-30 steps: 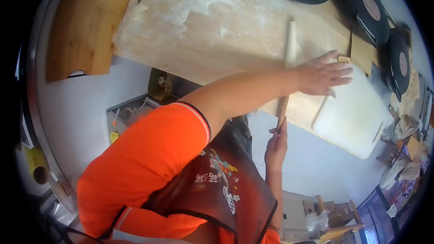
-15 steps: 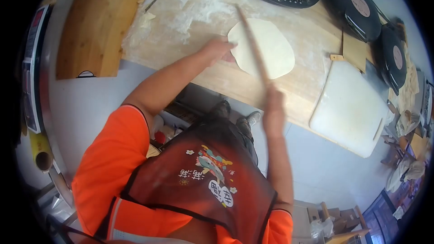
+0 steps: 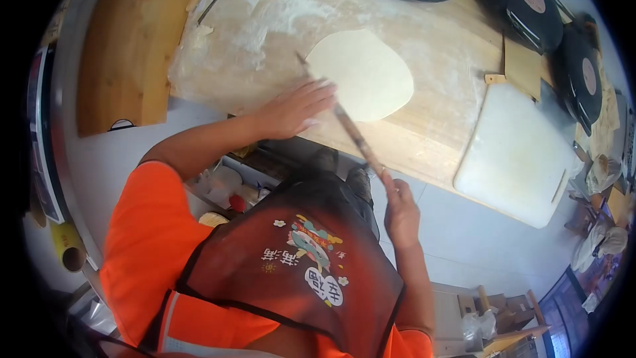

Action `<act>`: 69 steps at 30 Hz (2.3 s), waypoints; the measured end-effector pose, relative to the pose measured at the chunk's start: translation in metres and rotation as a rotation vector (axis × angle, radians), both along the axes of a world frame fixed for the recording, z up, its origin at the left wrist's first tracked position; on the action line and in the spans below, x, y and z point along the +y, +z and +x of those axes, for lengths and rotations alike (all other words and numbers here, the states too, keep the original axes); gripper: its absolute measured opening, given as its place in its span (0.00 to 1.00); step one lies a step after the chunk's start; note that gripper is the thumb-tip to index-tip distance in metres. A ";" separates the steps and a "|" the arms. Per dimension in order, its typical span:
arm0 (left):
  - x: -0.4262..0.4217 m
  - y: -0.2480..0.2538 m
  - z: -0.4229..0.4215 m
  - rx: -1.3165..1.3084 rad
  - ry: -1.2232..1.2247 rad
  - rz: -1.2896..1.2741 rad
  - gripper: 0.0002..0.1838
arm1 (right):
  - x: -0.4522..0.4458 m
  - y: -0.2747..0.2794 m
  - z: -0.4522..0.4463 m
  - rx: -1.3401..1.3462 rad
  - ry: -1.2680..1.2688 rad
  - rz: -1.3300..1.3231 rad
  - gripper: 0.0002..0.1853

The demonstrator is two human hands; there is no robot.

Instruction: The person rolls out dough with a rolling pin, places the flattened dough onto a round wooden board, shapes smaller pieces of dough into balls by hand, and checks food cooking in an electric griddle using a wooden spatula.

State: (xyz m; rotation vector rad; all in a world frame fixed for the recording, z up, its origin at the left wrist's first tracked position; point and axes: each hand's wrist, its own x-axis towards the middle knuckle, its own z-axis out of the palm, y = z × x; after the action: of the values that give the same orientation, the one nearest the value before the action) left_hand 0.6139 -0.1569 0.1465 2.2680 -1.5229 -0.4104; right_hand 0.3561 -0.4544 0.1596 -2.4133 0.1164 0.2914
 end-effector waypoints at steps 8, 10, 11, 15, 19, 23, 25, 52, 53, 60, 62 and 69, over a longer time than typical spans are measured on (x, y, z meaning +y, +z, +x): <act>-0.167 -0.054 0.093 -0.338 0.371 -0.133 0.29 | -0.048 -0.010 0.066 -0.152 -0.088 -0.162 0.27; -0.175 -0.053 0.108 -0.336 0.402 -0.108 0.30 | -0.035 -0.009 0.073 -0.092 -0.116 -0.083 0.28; -0.160 -0.050 0.106 -0.353 0.362 -0.076 0.30 | -0.018 -0.023 0.063 -0.091 -0.084 -0.139 0.34; -0.068 -0.024 0.036 -0.184 0.212 -0.044 0.34 | 0.046 -0.031 0.022 0.094 -0.115 0.383 0.30; -0.118 -0.021 -0.006 -0.162 0.173 0.008 0.38 | 0.043 -0.026 -0.013 0.198 -0.268 0.347 0.32; -0.299 -0.030 -0.001 -0.070 0.083 -0.462 0.35 | 0.007 -0.022 -0.029 -0.051 -0.427 0.194 0.33; -0.327 -0.031 -0.006 -0.248 0.048 -0.479 0.35 | 0.002 -0.026 -0.028 -0.074 -0.451 0.140 0.34; -0.134 -0.035 0.040 -0.246 0.017 -0.131 0.33 | -0.050 -0.012 0.047 -0.296 0.002 -0.349 0.30; -0.111 -0.028 0.030 -0.208 -0.002 -0.065 0.34 | -0.045 -0.014 0.035 -0.300 0.011 -0.318 0.31; -0.008 -0.002 -0.025 0.001 0.161 0.029 0.36 | -0.009 0.005 0.006 -0.149 0.053 -0.132 0.30; -0.050 -0.025 0.003 -0.220 0.304 -0.015 0.33 | -0.030 -0.005 0.037 -0.253 0.052 -0.268 0.33; -0.122 -0.056 0.097 -0.401 0.385 -0.019 0.29 | 0.006 -0.036 0.055 -0.150 0.020 -0.184 0.39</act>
State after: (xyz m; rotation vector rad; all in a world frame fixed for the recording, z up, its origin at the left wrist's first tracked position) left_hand 0.7105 -0.2794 0.0902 2.6618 -1.1945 0.1773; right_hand 0.4113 -0.4482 0.1238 -2.6101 0.0525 0.1117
